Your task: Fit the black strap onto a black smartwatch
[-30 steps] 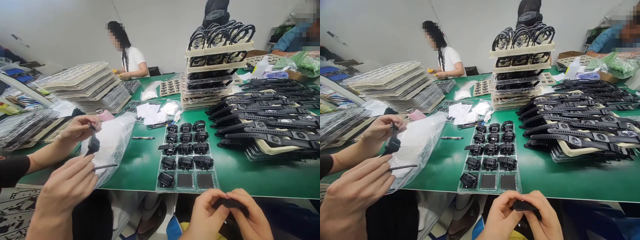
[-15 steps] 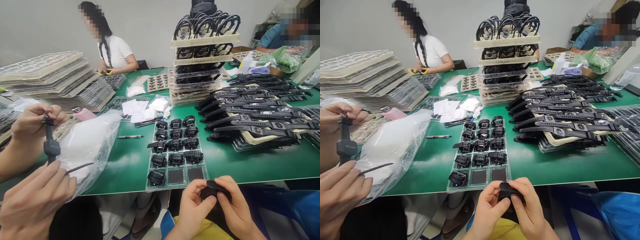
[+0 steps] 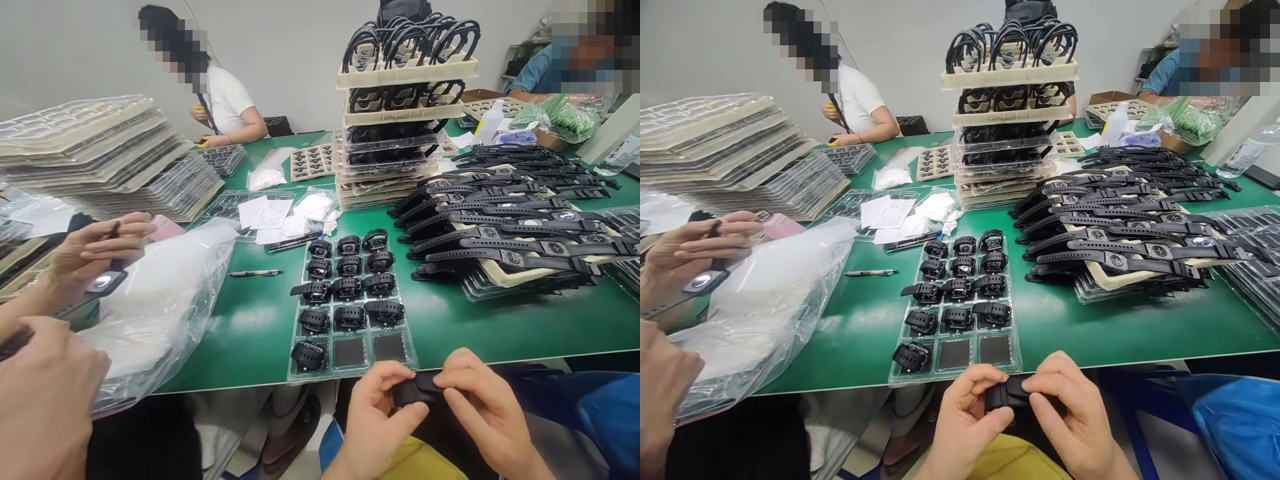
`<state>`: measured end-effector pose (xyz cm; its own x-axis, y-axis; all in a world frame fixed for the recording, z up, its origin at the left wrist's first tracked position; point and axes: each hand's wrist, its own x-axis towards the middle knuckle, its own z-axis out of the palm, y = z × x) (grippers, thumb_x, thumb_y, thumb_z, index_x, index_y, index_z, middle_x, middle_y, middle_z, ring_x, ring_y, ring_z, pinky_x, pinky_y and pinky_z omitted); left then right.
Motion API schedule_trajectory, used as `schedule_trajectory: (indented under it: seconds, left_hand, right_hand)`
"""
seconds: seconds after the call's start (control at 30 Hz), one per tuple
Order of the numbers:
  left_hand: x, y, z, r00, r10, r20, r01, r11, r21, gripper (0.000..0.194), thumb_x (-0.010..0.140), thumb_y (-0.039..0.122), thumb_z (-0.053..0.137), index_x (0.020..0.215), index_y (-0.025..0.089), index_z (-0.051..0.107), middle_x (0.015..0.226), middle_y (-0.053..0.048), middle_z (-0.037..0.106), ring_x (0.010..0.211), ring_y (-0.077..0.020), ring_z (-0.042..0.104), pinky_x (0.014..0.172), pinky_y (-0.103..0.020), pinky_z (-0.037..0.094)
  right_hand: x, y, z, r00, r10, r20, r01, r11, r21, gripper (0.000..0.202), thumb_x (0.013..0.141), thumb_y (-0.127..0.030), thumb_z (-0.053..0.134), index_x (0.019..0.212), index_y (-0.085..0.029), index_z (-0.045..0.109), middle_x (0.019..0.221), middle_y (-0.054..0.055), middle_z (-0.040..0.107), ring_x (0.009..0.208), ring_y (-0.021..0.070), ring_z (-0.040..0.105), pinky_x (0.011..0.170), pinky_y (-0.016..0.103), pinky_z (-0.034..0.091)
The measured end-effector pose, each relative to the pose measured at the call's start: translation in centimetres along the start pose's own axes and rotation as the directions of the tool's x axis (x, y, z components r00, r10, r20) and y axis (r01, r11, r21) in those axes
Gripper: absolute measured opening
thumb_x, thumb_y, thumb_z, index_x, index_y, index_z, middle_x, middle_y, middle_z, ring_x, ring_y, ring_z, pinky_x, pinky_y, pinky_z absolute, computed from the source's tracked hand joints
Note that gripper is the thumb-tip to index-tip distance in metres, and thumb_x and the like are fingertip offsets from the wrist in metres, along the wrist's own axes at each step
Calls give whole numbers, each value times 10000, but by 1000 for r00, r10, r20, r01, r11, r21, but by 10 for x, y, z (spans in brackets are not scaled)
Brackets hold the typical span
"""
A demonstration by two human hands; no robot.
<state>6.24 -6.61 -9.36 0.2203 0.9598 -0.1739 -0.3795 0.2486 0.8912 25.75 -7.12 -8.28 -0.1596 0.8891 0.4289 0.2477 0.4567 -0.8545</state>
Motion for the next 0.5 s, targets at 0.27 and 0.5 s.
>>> schedule_trajectory:
  seconds: [0.27, 0.5]
  left_hand:
    - [2, 7, 1, 999, 39, 11, -40, 996, 77, 280, 697, 263, 923, 940, 195, 802, 1000, -94, 806, 949, -226, 744, 869, -274, 576]
    - [4, 3, 2, 1000, 19, -11, -18, 994, 112, 285, 718, 159, 866, 992, 195, 795, 1038, -99, 809, 989, -243, 755, 905, -302, 592]
  right_hand:
    - [6, 3, -18, 988, 19, 156, -25, 999, 38, 190, 997, -158, 561, 1078, -250, 705, 891, 68, 677, 817, 237, 641, 710, 368, 546]
    - [12, 1, -17, 986, 30, 167, -13, 995, -98, 106, 972, -222, 671, 1045, -251, 742, 976, 89, 744, 893, 242, 711, 771, 349, 614]
